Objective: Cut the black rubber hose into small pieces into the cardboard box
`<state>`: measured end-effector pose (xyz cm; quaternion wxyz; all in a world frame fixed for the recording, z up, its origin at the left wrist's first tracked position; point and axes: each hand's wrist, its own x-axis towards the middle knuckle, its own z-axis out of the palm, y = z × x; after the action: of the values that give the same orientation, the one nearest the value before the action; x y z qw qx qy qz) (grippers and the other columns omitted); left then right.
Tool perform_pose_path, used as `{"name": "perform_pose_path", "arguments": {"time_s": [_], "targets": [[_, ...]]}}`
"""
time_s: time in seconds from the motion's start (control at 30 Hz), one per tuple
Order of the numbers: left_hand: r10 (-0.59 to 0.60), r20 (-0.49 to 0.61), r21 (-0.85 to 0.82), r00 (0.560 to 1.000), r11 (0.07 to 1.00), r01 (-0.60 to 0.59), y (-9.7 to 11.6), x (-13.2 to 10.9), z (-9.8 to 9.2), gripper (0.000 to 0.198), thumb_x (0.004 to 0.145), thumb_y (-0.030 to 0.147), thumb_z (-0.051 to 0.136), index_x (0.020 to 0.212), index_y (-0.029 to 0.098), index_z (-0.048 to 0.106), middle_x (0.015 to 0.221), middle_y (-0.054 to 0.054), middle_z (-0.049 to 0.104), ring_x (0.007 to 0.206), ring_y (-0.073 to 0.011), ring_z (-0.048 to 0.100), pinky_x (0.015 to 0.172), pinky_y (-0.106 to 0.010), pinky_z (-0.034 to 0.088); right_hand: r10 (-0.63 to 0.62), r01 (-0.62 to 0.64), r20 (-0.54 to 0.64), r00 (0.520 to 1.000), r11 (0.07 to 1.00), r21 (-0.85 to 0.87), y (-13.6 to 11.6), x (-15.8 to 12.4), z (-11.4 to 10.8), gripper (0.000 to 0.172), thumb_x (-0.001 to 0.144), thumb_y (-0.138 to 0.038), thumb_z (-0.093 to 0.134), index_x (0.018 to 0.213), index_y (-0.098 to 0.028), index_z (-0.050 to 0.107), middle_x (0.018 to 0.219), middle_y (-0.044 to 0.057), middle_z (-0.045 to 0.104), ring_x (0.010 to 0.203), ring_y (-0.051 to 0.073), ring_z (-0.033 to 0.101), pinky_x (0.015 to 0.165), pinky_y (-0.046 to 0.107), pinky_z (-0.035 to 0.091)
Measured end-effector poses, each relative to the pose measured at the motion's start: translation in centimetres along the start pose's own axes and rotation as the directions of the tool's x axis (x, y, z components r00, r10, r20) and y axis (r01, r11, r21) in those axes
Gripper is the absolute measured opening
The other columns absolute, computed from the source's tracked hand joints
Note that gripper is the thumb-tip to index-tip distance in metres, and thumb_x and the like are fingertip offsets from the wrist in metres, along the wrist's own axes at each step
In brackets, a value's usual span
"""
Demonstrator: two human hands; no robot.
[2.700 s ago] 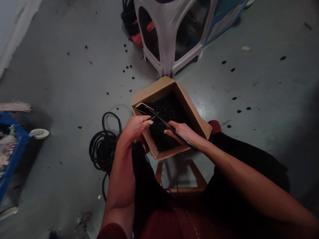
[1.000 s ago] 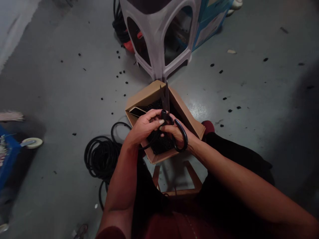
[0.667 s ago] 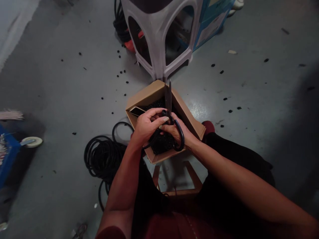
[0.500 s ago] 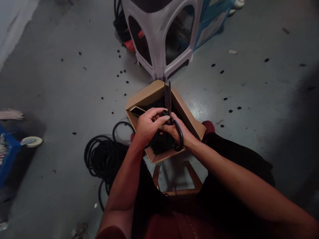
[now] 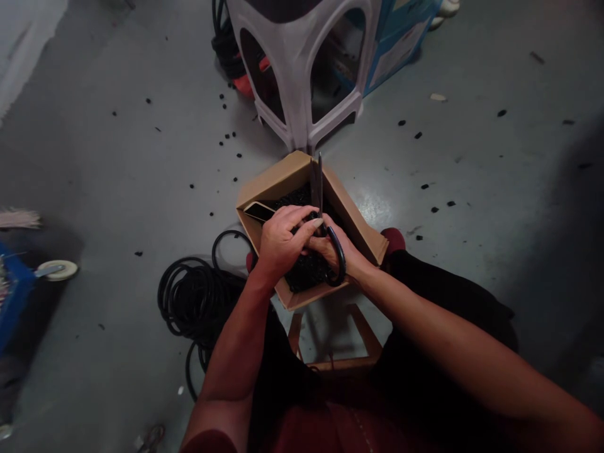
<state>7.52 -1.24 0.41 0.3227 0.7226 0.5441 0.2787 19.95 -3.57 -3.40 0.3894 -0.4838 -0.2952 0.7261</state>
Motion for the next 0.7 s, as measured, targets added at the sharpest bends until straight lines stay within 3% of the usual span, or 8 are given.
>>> {"name": "perform_pose_path", "arguments": {"time_s": [0.3,0.43,0.57,0.63,0.7], "targets": [[0.016,0.017,0.021,1.000,1.000,-0.016,0.3,-0.1,0.2,0.022,0.090,0.029,0.054,0.097,0.019,0.073,0.098,-0.004,0.073,0.093,-0.0180,0.062,0.090,-0.032,0.047,0.022,-0.027,-0.047,0.999,0.995,-0.097,-0.4,-0.1,0.2,0.045,0.064,-0.027,0.070,0.105,-0.021,0.052,0.090,-0.001,0.055,0.077,0.014,0.057,0.061,0.026,0.053],[-0.056,0.015,0.006,0.998,0.998,0.056,0.3,0.0,0.3,0.023,0.090,0.028,0.053,0.099,0.019,0.072,0.102,-0.005,0.072,0.097,-0.0189,0.062,0.093,-0.034,0.046,0.022,-0.024,-0.027,0.999,0.998,-0.059,0.1,-0.1,0.2,0.048,0.065,-0.027,0.070,0.108,-0.022,0.052,0.095,0.000,0.057,0.077,0.013,0.059,0.060,0.025,0.054],[-0.168,0.015,-0.043,0.986,0.985,0.168,-0.1,0.0,0.5,0.036,0.084,0.035,0.062,0.118,0.020,0.064,0.104,-0.005,0.069,0.092,-0.0184,0.062,0.087,-0.033,0.048,0.025,-0.025,0.007,1.000,0.999,0.024,0.4,0.1,0.0,0.047,0.066,-0.029,0.072,0.108,-0.023,0.052,0.100,0.001,0.060,0.079,0.014,0.062,0.059,0.025,0.055],[-0.209,-0.010,-0.096,0.978,0.974,0.207,-0.3,0.0,0.5,0.045,0.083,0.035,0.063,0.125,0.020,0.058,0.110,-0.007,0.067,0.091,-0.0176,0.062,0.085,-0.032,0.049,0.026,-0.025,-0.008,1.000,0.998,0.062,0.3,0.5,-0.3,0.046,0.065,-0.030,0.074,0.105,-0.023,0.052,0.097,0.000,0.061,0.079,0.015,0.063,0.058,0.025,0.055],[-0.241,-0.039,-0.150,0.970,0.961,0.233,-0.6,0.0,0.6,0.040,0.087,0.032,0.057,0.125,0.018,0.055,0.114,-0.009,0.065,0.094,-0.0169,0.062,0.087,-0.031,0.049,0.034,-0.030,-0.030,0.999,0.993,0.118,-0.1,0.9,-0.6,0.047,0.062,-0.030,0.077,0.100,-0.022,0.052,0.092,-0.001,0.062,0.077,0.015,0.064,0.057,0.024,0.054]]}}
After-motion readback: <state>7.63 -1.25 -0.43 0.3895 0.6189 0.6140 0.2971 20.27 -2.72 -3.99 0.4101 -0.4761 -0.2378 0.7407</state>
